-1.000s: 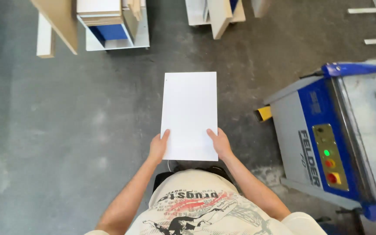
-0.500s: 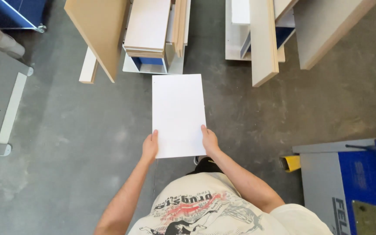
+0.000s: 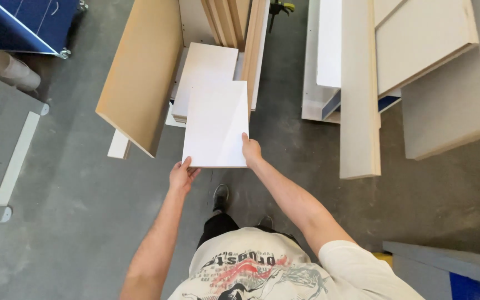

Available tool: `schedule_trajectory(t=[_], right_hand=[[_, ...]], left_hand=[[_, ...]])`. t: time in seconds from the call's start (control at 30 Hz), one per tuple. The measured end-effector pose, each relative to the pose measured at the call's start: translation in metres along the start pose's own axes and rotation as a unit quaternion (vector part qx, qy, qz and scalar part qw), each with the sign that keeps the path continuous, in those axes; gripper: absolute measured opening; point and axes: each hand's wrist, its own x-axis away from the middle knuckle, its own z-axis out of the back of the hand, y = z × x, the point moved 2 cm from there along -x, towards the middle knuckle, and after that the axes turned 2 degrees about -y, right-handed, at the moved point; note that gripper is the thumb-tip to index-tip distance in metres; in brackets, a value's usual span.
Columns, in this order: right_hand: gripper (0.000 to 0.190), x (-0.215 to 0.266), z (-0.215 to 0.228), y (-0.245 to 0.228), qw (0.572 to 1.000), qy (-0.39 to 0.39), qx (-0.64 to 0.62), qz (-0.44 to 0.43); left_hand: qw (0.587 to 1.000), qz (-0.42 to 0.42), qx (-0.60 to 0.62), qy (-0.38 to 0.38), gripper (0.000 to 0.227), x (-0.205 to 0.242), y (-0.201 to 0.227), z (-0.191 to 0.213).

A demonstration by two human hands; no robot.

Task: Drilling holes into white melamine panels using a multi-spindle drilling machine in a workshop.

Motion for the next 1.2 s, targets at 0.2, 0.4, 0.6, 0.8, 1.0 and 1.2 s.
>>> schedule_trajectory(t=[0.2,0.4,0.6,0.8,1.0,1.2], right_hand=[[0.073,-0.136,-0.068,-0.016,0.999,0.020,0.023,-0.021],[0.069,-0.179,-0.096,-0.017,0.993,-0.015,-0.073,-0.091],[0.062,-0.156,-0.107,0.017,0.955,-0.015,-0.249,-0.161],[0.065,-0.143,-0.119,0.011,0.901,0.029,-0.420,-0.109],[0.071,-0.120,-0.107,-0.006,0.900,-0.020,-0.430,-0.063],[0.031,-0.080,-0.051,0.052,0.967,-0.102,-0.227,-0.062]], left_hand=[[1.000,0.018,0.023,0.003,0.050,-0.145,0.029,0.003],[0.997,0.048,-0.007,0.052,0.051,-0.236,0.044,0.009],[0.992,0.074,-0.008,0.099,0.049,-0.258,0.043,-0.012],[0.992,0.061,0.037,0.107,0.042,-0.294,0.029,-0.002],[0.993,0.011,0.052,0.102,0.037,-0.323,0.025,0.003],[0.997,0.071,-0.020,0.038,0.045,-0.295,0.008,0.005]])
